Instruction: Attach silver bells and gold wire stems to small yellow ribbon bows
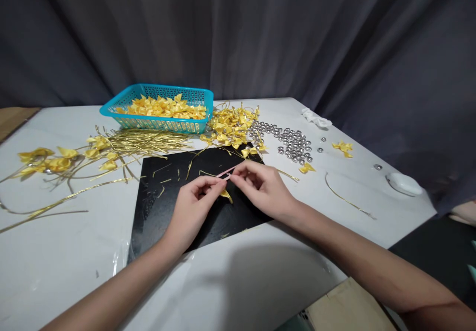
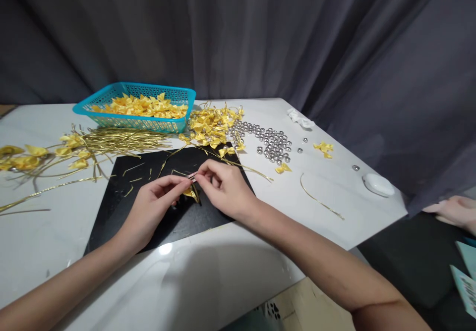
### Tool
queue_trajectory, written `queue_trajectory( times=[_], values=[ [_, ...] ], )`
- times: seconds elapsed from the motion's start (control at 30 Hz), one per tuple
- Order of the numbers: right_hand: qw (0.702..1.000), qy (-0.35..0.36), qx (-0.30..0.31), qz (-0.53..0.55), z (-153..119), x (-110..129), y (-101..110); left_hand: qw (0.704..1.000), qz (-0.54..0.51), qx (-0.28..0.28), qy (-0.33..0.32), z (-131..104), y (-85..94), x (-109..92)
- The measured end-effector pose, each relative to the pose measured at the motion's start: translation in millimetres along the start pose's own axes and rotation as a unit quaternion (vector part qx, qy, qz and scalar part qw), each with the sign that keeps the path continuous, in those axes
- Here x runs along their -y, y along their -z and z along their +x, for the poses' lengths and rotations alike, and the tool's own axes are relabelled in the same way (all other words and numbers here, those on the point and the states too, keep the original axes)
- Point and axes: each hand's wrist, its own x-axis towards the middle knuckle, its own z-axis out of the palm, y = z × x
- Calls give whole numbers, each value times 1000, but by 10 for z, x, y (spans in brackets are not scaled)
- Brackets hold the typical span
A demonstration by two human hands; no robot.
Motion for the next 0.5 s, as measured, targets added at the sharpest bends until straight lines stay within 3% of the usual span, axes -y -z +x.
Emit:
queue_trajectory(
  times=[0.2, 0.4, 0.5],
  values=[
    [995, 42, -94, -17, 31, 32, 113, 989, 108, 41, -92, -22, -32, 33],
    [979, -67, -18, 193, 18, 117, 59, 996, 15, 74, -37, -50, -68, 33],
    [972, -69, 1, 224, 15, 132, 34, 993, -39, 106, -36, -44, -62, 34]
  ],
)
